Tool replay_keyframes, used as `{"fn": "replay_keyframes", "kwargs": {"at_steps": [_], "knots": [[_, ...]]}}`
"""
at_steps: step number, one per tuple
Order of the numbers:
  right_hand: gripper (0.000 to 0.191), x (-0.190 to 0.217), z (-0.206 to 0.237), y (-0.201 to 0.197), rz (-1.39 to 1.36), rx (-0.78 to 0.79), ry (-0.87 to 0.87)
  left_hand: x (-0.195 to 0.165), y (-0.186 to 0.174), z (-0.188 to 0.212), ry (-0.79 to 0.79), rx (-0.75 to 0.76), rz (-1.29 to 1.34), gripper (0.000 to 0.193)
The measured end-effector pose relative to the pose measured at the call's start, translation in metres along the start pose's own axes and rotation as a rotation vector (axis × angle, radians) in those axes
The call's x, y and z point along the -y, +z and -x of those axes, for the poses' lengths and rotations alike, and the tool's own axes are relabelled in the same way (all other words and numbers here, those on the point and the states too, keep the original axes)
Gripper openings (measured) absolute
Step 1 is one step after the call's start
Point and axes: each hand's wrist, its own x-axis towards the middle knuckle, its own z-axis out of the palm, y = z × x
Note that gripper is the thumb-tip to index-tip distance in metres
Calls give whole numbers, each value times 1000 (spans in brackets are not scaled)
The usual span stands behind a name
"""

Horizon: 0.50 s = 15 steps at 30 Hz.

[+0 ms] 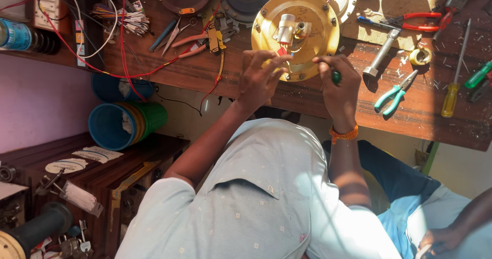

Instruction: The person works at a cluttered workbench repairing a yellow pump/motor housing. They unscrew and tighten fasteners with a screwdriver, handle red wires, tap parts with a hammer, use pliers, and reposition the housing while fitting components onto it.

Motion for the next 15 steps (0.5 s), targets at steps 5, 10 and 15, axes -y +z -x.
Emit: {"fn": "replay_keyframes", "kwargs": {"at_steps": [5, 10, 15], "knots": [[31, 26, -9, 22, 174, 17, -293, 13, 7, 8, 12, -11, 219, 26], [37, 30, -6, 51, 308, 17, -330, 41, -3, 20, -163, 103, 511, 27], [19, 9, -9, 67, 282, -128, -451, 51, -10, 21, -59, 130, 540, 27]]}}
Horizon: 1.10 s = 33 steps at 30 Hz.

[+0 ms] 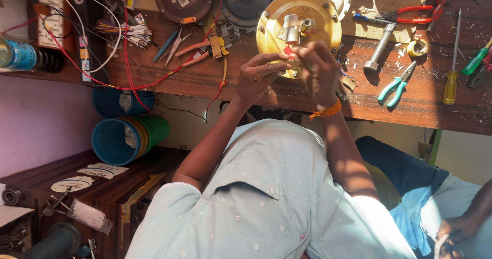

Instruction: The person works at a cluttered workbench repairing a yellow pump/motor housing. They unscrew and tighten fasteners with a screwdriver, handle red wires, tap parts with a hammer, use pliers, and reposition the housing while fitting components onto it.

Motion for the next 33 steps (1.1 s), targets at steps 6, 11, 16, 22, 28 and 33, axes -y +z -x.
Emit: {"fn": "replay_keyframes", "kwargs": {"at_steps": [6, 11, 16, 22, 28, 33], "knots": [[7, -34, 18, -6, -80, -237, 87, -7, 2, -11, -124, 25, 153, 22], [12, -52, 20, -2, -23, -265, 137, -14, 13, -24, -361, -63, 221, 22], [12, -53, 23, -5, 16, -229, 147, -24, 35, -38, -316, -127, 134, 17], [16, -50, 31, -15, -3, -169, -36, -45, 53, -56, -3, -67, -208, 14], [25, -61, 32, -10, 3, -249, -142, -56, 60, -64, 123, 39, -684, 24], [24, -68, 25, -10, -6, -272, -90, -48, 60, -70, 190, 109, -724, 26]]}}
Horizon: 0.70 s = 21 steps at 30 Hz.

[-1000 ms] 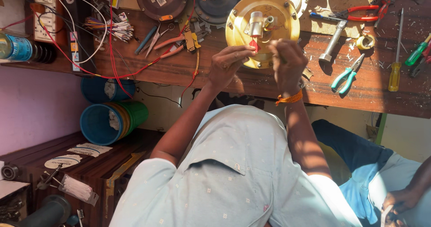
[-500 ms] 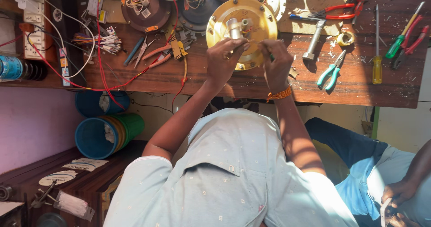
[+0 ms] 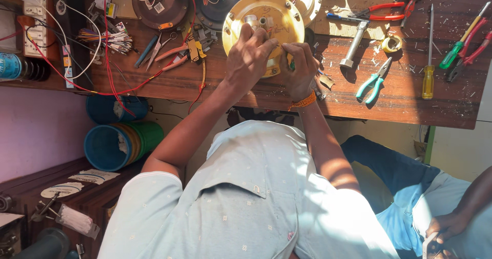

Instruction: The person works at a cluttered workbench repairing a yellow pump/motor housing. They unscrew and tighten fasteners with a screwdriver, handle red wires, tap parts with a hammer, use pliers, and reposition the housing while fitting components onto it.

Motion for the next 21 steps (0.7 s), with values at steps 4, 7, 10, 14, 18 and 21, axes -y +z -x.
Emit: {"fn": "replay_keyframes", "kwargs": {"at_steps": [4, 7, 10, 14, 18, 21], "knots": [[20, 1, -10, -5, -25, 60, 50, 3, -1, 0, -1, -3, 59, 24], [16, 3, -18, -10, -34, 139, 97, 4, -3, -1, -10, -42, 112, 19], [14, 6, -24, -15, -14, 211, 94, 4, -4, -2, -4, -60, 123, 15], [14, 8, -31, -18, -24, 255, 90, 6, -2, -2, -7, -38, 120, 16], [11, 11, -35, -20, 6, 285, 75, 12, -3, -5, 12, 6, 139, 12], [10, 10, -34, -22, -3, 315, 106, 15, -5, -6, 39, 54, 122, 9]]}}
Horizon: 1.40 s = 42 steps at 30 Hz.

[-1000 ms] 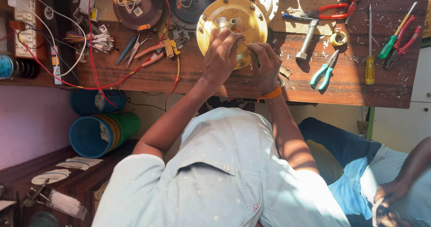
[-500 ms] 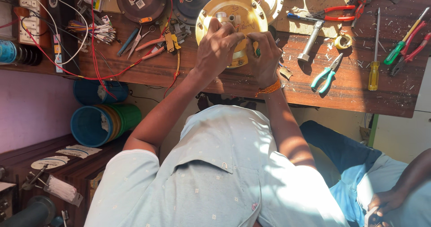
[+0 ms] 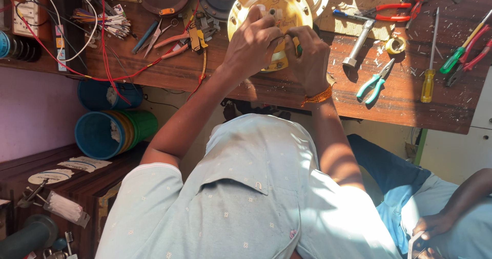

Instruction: The person works at a cluttered workbench repairing a yellow pump/motor housing. They unscrew and tighten fasteners with a screwdriver, handle red wires, tap parts with a hammer, use pliers, and reposition the housing while fitting components onto it.

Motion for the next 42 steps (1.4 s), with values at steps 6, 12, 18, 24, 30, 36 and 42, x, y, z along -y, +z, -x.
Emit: {"fn": "replay_keyframes", "kwargs": {"at_steps": [6, 12, 18, 24, 30, 36, 42], "knots": [[11, -13, 0, 1, -172, 134, 261, 6, -7, 2, 168, 5, -141, 13], [19, -26, -3, -5, -1024, 310, 813, 13, 1, 7, 259, -47, -231, 25], [33, -19, 2, -19, -567, 212, 389, 19, 9, 2, 172, -93, -92, 16], [24, -10, 5, -17, -63, -4, -144, 17, 0, -10, 110, -11, 18, 9], [20, -10, 1, -12, 37, -48, -298, 14, -4, -16, 88, 75, 2, 8], [16, -3, 0, -14, 32, -9, -242, 11, -4, -16, 90, 46, -45, 7], [7, 9, 13, 6, -309, -50, 191, 8, -2, -2, 301, -95, -206, 12]]}}
